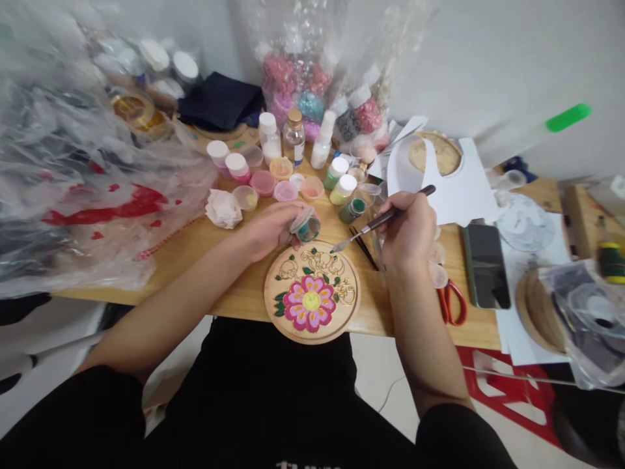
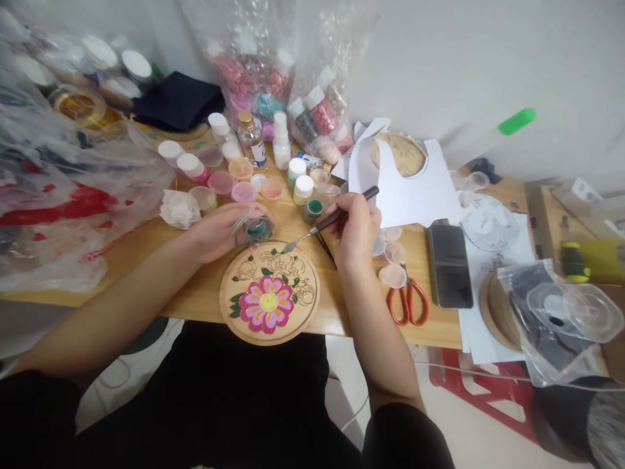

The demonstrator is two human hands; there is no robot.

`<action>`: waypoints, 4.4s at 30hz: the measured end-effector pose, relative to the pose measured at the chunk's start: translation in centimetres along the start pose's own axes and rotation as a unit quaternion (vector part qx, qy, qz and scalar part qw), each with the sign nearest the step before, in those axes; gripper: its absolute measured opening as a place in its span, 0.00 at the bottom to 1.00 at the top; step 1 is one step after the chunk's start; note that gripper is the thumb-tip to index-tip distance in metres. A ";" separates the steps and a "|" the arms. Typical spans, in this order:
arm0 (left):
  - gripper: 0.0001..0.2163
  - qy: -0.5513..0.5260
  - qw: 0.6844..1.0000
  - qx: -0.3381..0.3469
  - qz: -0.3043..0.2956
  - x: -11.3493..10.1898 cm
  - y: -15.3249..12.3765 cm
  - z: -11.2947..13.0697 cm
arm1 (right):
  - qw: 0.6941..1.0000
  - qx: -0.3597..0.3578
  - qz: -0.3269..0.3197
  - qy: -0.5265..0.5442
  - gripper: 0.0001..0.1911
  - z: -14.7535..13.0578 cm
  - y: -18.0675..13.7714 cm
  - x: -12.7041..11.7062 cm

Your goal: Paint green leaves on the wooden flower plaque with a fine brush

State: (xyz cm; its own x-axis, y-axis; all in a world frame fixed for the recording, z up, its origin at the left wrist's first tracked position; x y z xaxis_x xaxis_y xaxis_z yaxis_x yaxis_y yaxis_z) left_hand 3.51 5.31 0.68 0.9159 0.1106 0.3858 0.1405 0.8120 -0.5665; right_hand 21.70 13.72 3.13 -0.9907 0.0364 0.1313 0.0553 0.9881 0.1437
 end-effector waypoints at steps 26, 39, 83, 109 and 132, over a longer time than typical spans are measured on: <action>0.13 0.009 0.999 -0.018 0.043 0.7 -0.6 0.5 | 0.975 -0.164 -0.082 -0.128 0.22 0.0 -1.1 0.2; 0.06 0.004 1.000 -0.003 0.013 0.4 -0.2 0.2 | 0.967 -0.146 -0.093 -0.189 0.21 -0.6 -1.4 0.4; 0.09 -0.002 1.000 -0.008 0.018 0.5 -0.1 0.3 | 0.948 -0.222 -0.147 -0.176 0.14 -1.8 -2.3 0.3; 0.14 -0.006 0.999 -0.022 0.045 1.0 -0.3 0.6 | 0.915 -0.289 -0.164 -0.229 0.09 -2.1 -2.9 -0.1; 0.12 0.001 0.999 -0.019 0.033 0.7 -0.2 0.4 | 0.914 -0.280 -0.145 -0.254 0.12 -1.9 -2.7 0.0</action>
State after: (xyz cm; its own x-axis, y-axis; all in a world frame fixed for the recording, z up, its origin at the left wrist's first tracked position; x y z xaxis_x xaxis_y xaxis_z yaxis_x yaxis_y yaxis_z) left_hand 3.93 5.47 1.38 0.9247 0.1618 0.3447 0.0935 0.7810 -0.6175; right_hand 21.75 10.73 4.60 -0.8961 -0.0102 -0.4437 -0.3048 0.7409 0.5985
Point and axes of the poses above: each hand's wrist, its own y-axis towards the middle knuckle, its own x-axis out of the palm, z = x × y, the point moved 3 cm from there along y, towards the middle knuckle, and after that the axes turned 11 degrees about -x, right-handed, at the moved point
